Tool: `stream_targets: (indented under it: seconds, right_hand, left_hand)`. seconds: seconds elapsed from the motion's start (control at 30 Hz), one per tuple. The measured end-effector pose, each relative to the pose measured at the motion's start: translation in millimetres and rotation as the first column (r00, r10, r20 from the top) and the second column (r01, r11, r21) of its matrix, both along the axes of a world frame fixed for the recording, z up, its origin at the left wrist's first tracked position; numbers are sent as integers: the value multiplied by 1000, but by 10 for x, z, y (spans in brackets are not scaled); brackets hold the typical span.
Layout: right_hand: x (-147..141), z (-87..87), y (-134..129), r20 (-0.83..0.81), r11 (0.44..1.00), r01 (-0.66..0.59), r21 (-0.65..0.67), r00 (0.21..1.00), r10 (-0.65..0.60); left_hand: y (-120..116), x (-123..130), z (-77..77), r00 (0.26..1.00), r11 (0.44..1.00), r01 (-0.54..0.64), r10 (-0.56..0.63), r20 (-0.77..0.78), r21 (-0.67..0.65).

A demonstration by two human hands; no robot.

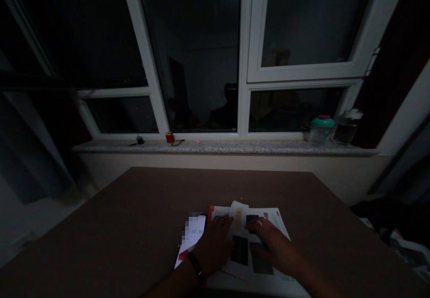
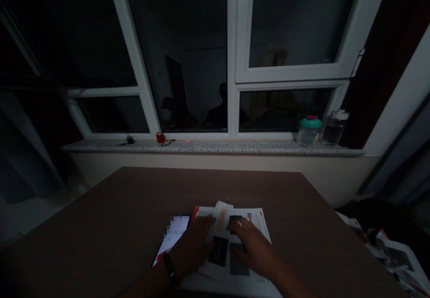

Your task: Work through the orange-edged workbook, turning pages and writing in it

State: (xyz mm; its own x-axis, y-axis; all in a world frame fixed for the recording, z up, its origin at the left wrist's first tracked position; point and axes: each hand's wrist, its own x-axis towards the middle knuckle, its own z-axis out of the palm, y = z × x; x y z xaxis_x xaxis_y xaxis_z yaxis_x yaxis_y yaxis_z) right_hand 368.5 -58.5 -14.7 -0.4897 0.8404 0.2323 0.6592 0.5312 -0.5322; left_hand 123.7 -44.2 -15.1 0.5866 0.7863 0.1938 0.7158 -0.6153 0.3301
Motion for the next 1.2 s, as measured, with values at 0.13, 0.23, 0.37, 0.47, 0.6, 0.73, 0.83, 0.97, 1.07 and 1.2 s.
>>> stream_targets:
  seconds: [0.13,0.23,0.37,0.47,0.6,0.73,0.83,0.97,1.07,1.2]
  right_hand:
    - [1,-25,6,0,1000,19,20,1000,-19]
    - [-4,-24,6,1,1000,-5,18,1000,5]
    - [-8,-5,-1,-1,999,-28,15,1000,28]
    - [-6,-9,-7,-11,1000,-19,8,1000,20]
    - [-6,-45,-2,-56,1000,12,-23,998,-13]
    - [-20,-66,11,-117,997,64,-36,991,-67]
    - [-31,-70,23,-152,994,109,5,983,-107]
    - [-33,-84,42,-186,987,135,89,976,-116]
    - [-29,-105,49,-161,990,101,98,983,-85]
    - [-22,-130,55,-142,993,96,68,986,-85]
  left_hand:
    - [-5,2,19,999,999,-48,48,12,-10]
    - [-14,5,50,999,999,-37,38,13,-21]
    - [-24,11,60,999,1000,-11,12,30,-22]
    - [-41,29,78,997,999,25,-23,73,-22]
    - [-87,64,165,983,988,146,-140,116,-47]
    - [-125,74,231,974,969,219,-212,77,-115]
    - [-131,69,214,970,963,241,-235,62,-119]
    - [-133,75,190,964,959,265,-259,63,-102]
    - [-144,79,222,962,955,274,-270,47,-113]
    - [-152,83,268,961,954,275,-273,34,-119]
